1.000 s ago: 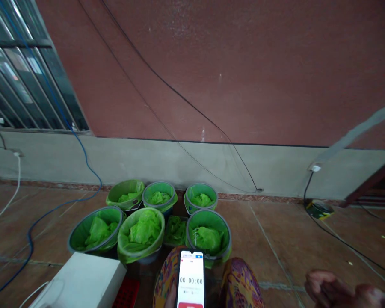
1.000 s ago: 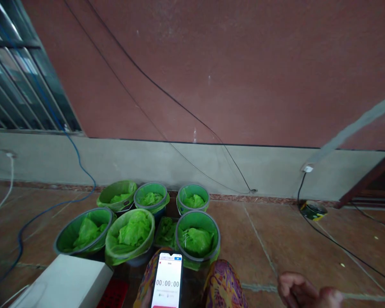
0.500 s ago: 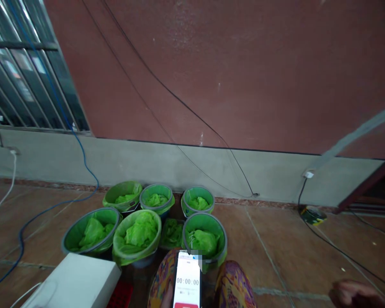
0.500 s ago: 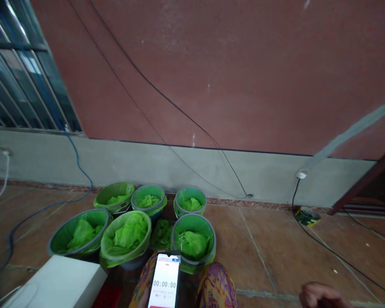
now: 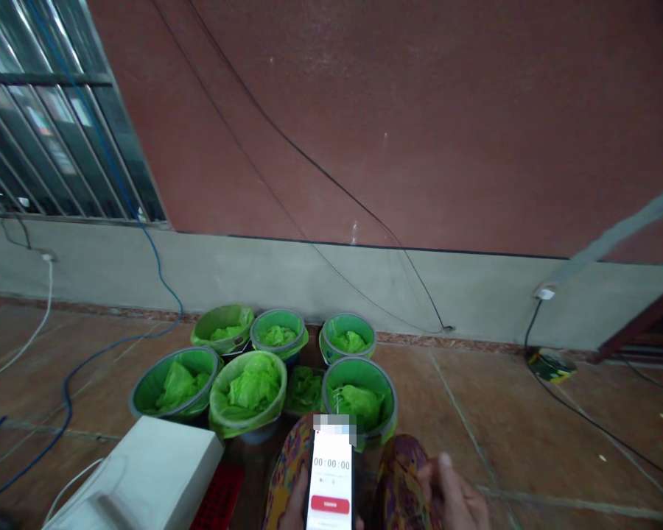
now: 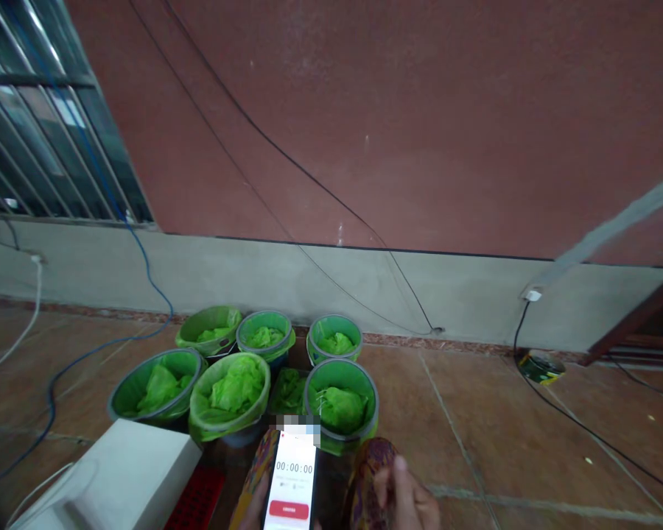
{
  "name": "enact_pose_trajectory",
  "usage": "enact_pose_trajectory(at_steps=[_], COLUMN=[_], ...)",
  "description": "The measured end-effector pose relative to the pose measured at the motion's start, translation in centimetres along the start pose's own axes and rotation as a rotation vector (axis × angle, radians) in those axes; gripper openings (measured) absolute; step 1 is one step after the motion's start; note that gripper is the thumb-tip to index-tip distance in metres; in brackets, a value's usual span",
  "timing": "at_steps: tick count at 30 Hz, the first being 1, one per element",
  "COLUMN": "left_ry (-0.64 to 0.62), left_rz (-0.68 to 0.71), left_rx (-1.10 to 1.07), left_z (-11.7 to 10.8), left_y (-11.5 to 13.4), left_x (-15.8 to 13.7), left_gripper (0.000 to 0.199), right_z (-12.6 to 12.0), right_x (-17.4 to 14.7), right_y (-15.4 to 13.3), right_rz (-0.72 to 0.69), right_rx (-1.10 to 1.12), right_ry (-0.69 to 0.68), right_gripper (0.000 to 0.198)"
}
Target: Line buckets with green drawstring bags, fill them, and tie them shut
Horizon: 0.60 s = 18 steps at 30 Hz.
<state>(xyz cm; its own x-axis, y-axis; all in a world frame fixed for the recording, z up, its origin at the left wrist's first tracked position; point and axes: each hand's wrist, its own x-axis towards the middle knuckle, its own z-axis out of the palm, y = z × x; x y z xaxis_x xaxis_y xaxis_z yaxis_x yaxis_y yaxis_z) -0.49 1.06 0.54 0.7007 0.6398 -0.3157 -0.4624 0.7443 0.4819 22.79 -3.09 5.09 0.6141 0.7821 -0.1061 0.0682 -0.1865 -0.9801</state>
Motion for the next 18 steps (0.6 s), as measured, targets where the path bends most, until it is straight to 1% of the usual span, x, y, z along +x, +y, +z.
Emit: enact_pose_trajectory(at_steps=[2,4,6,8,11,14,16,18], left_ry=[-0.025,-0.005,0.029,0.036,0.037,0.038,0.041,0.051], left_rz=[-0.071,-0.094,-0.046,-0.05,-0.088,-0.091,-0.088,-0.084], left_rx=[-0.021,-0.064,-0.092,-0.1,-0.103,-0.092,-0.092,-0.097], left_z=[0.2,0.7,1.1,1.3,1.1,1.0,1.0,1.0], left_y=[-0.6,-1.0,-1.2,-1.2,-1.1,-1.1,-1.1,-1.2], left_x=[-0.2,-0.5,-0.6,-0.6,-0.5,-0.4,-0.3,-0.3], left_gripper=[0.075,0.077,0.073,0.071,0.075,0.076,0.075,0.073], right_z=[3.2,5.2,6.0,6.1,5.5,5.3,5.6,6.0], right_x=[-1.8,-3.4,-4.8,-5.9,-6.7,-6.5,-6.2,-5.9], right_y=[2.3,4.6,6.4,7.6,8.1,8.2,8.4,8.7], right_rz=[0.106,0.165,0.216,0.256,0.273,0.226,0.186,0.197], right_rx=[-0.019,0.017,0.078,0.122,0.144,0.17,0.212,0.248], right_ry=[-0.167,-0.324,-0.458,-0.558,-0.663,-0.729,-0.714,-0.665], right_gripper=[0.059,0.058,0.056,0.054,0.05,0.05,0.052,0.053])
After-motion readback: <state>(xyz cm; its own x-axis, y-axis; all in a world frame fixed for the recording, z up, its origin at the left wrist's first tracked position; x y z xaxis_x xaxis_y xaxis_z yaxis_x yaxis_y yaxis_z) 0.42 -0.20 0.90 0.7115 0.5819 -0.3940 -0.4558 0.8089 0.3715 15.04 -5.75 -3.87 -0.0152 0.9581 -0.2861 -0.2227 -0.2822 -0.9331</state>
